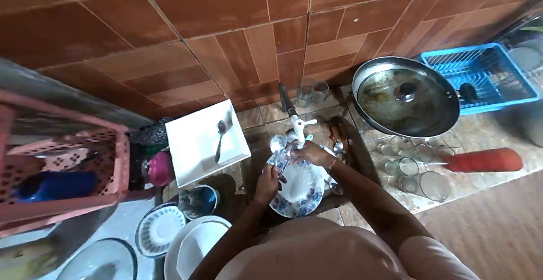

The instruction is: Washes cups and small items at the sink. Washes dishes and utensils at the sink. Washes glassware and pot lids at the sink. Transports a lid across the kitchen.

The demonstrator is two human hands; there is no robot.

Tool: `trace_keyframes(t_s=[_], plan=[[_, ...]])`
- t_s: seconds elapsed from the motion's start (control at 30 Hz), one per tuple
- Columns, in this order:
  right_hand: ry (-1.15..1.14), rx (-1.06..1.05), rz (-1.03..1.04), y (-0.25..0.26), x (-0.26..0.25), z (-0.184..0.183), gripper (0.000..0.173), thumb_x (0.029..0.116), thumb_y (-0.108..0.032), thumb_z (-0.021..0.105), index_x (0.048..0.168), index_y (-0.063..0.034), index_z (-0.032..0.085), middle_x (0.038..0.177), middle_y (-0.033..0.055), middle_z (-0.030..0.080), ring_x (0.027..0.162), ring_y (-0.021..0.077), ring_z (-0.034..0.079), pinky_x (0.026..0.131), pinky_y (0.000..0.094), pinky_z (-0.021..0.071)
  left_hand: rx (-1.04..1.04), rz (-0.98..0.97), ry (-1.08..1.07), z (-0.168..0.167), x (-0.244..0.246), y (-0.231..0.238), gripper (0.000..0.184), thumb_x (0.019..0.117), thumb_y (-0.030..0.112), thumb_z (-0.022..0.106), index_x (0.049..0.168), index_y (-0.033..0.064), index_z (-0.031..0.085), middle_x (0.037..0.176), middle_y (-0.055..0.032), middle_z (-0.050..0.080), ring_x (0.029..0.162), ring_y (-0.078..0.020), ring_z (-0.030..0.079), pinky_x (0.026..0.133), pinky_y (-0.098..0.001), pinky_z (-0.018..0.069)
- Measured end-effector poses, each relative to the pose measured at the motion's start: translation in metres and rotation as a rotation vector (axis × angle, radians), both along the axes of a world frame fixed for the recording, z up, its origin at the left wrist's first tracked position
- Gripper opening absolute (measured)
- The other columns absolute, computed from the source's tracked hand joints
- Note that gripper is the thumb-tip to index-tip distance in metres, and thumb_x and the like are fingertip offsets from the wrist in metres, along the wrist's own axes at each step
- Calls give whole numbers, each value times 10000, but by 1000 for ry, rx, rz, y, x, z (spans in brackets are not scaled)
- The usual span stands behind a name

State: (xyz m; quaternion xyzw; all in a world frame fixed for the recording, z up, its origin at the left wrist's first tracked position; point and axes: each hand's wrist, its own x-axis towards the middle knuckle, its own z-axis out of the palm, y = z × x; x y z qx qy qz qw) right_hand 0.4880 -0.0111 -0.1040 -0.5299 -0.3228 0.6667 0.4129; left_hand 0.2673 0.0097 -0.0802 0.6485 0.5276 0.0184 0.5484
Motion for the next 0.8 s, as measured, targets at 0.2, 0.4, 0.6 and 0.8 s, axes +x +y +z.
trace_keyframes(t_s=[0.2, 0.4, 0.6, 0.8], plan=[[-256, -36, 6, -10, 19, 18, 382, 1122, -244, 372, 1185, 51, 606, 848, 122, 728, 666, 145, 700, 674, 319, 600, 259, -195, 122, 20, -19, 22, 383, 1110, 272, 392, 1264, -20, 587, 932, -140, 702, 818, -244, 697, 797, -458, 578], [-1020, -359, 457, -76, 63, -26, 401, 1021, -333, 603, 1187, 22, 688, 1189, 281, 677, 1141, 458, 641, 967, 683, 481, 521, 7, 295, 65, -61, 80, 390, 1110, 289, 419, 1293, -12, 588, 1018, -205, 706, 898, -373, 698, 837, -611, 550], [-1013, -642, 637, -159, 40, -59, 559, 1013, -470, 583, 1416, -83, 583, 1385, 257, 601, 1288, 476, 563, 1002, 731, 437, 403, 114, 507, 20, -91, 152, 367, 1094, 240, 443, 1327, -25, 544, 1116, -281, 677, 1051, -476, 660, 917, -687, 494], [-926, -595, 258, -162, 80, -32, 410, 1035, -356, 580, 1302, -56, 658, 1281, 242, 659, 1214, 424, 622, 1037, 638, 466, 297, 83, 488, -4, -85, 176, 383, 1084, 232, 481, 1367, -19, 538, 1185, -265, 666, 1074, -429, 663, 953, -639, 497]])
